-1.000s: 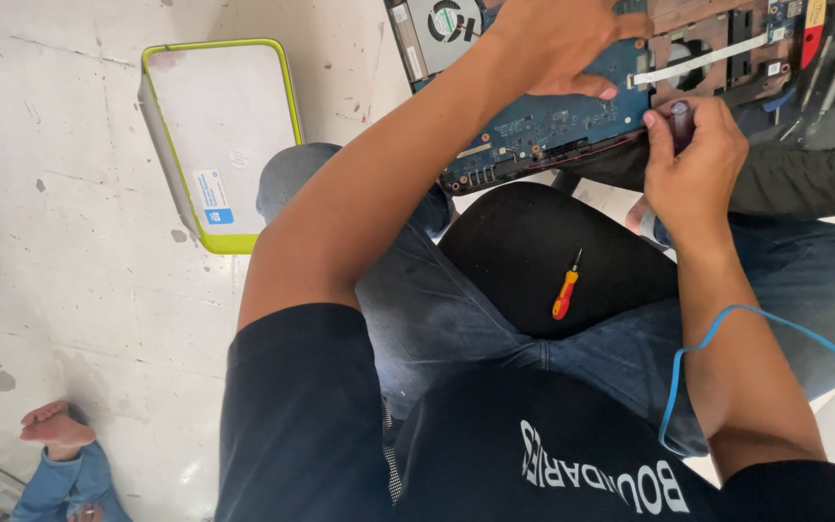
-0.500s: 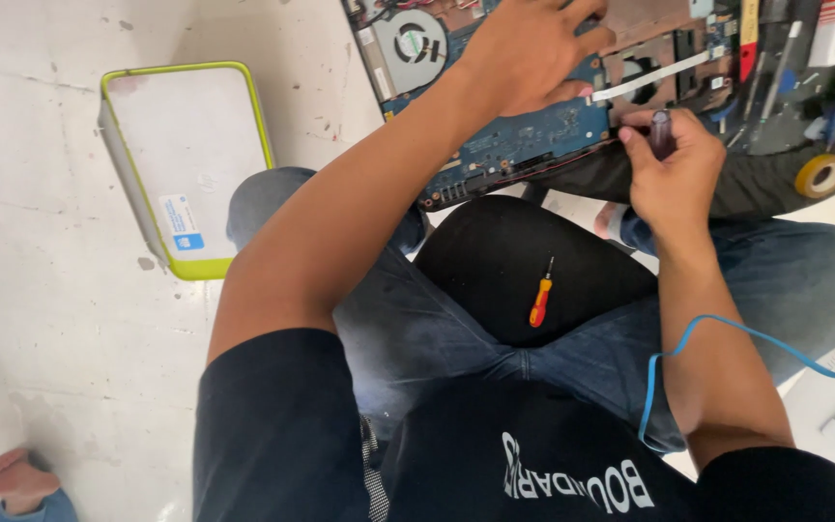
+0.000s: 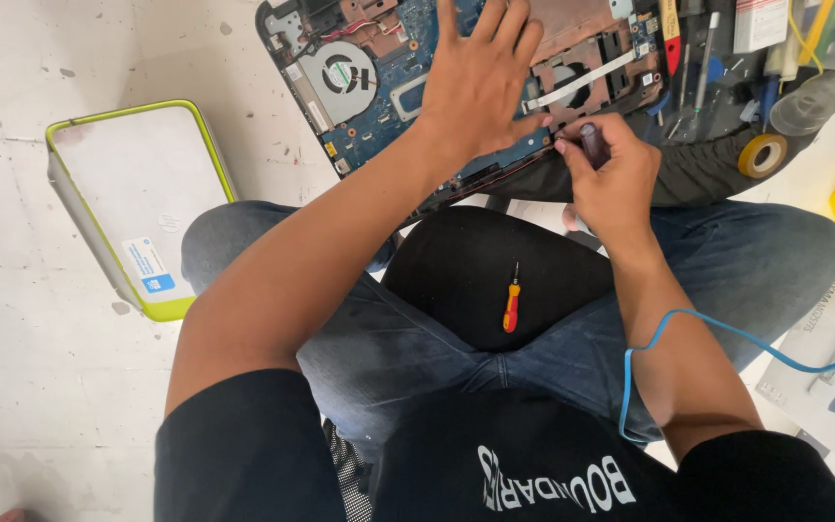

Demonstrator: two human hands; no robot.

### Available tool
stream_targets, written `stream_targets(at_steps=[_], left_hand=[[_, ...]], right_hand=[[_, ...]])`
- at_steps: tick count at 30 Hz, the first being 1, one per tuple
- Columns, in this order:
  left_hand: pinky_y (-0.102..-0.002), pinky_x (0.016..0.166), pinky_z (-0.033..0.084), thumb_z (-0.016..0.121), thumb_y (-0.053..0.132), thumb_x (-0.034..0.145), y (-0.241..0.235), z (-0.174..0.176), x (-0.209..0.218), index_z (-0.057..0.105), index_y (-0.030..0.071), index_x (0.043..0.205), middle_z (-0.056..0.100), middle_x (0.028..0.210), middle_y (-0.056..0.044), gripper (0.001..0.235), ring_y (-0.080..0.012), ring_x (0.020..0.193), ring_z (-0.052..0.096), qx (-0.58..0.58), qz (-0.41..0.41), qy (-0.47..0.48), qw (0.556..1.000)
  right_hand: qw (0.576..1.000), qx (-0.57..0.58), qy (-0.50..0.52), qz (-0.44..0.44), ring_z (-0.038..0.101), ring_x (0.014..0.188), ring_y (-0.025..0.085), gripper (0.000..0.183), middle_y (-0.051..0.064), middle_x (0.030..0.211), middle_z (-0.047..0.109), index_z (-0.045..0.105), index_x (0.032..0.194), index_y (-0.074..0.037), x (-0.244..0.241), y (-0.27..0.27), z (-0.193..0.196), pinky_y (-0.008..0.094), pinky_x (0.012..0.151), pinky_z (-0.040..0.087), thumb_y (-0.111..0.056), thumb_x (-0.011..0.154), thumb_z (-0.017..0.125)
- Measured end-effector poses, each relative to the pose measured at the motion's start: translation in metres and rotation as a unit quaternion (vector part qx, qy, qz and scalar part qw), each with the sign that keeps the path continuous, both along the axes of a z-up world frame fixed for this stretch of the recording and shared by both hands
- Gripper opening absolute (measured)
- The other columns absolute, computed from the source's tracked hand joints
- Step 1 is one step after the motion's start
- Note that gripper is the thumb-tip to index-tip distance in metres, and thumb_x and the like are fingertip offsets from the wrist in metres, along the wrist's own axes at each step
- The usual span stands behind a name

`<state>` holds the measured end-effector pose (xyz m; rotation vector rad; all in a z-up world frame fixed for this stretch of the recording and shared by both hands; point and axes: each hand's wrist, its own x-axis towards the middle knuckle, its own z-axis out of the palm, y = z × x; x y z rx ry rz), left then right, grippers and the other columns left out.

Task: The person uses a screwdriver to remove screws from the bottom case of a disassembled laptop. They carefully unscrew multiple fasteners around the perimeter of the motherboard area while sitting on the floor.

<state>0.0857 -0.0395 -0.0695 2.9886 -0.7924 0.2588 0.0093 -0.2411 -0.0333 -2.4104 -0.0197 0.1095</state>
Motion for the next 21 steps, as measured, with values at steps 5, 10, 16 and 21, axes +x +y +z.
stream_targets(at_steps=[5,10,16,21], left_hand=[[-0.079,0.101,0.034,0.069,0.082,0.087,-0.006,0.003,0.001,0.057,0.012,0.131,0.046,0.146,-0.015,0.083,-0.0350,0.139,0.033,0.002,0.013,0.044,0.999],[-0.065,0.107,0.035,0.075,0.071,0.098,0.012,-0.020,0.012,0.065,0.007,0.130,0.048,0.140,-0.013,0.072,-0.0346,0.136,0.039,-0.037,-0.118,-0.026,0.992],[-0.052,0.101,0.042,0.078,0.055,0.098,0.023,-0.013,0.026,0.054,0.011,0.138,0.065,0.121,-0.007,0.064,-0.0255,0.121,0.058,-0.086,-0.217,-0.025,0.972],[-0.045,0.094,0.046,0.072,0.036,0.105,0.024,-0.014,0.033,0.052,0.016,0.147,0.070,0.122,0.001,0.051,-0.0196,0.119,0.061,-0.054,-0.209,-0.058,0.975]], right_hand=[[1.000,0.006,-0.002,0.009,0.069,0.071,0.016,0.011,0.004,0.092,0.077,0.072,0.105,-0.007,-0.004,0.001,0.002,0.031,0.072,0.052,0.000,0.098,0.078],[1.000,0.015,-0.021,0.006,0.070,0.081,0.015,0.012,0.004,0.095,0.077,0.073,0.104,-0.007,-0.003,-0.002,-0.006,0.031,0.075,0.053,-0.001,0.096,0.081],[0.999,0.023,-0.024,0.020,0.067,0.078,0.017,0.012,0.005,0.094,0.076,0.073,0.105,-0.006,-0.004,-0.002,-0.007,0.032,0.072,0.052,-0.002,0.097,0.082],[0.998,0.028,-0.036,0.036,0.072,0.086,0.019,0.013,0.006,0.097,0.078,0.071,0.103,-0.005,-0.005,0.002,-0.008,0.033,0.077,0.054,-0.001,0.097,0.082]])
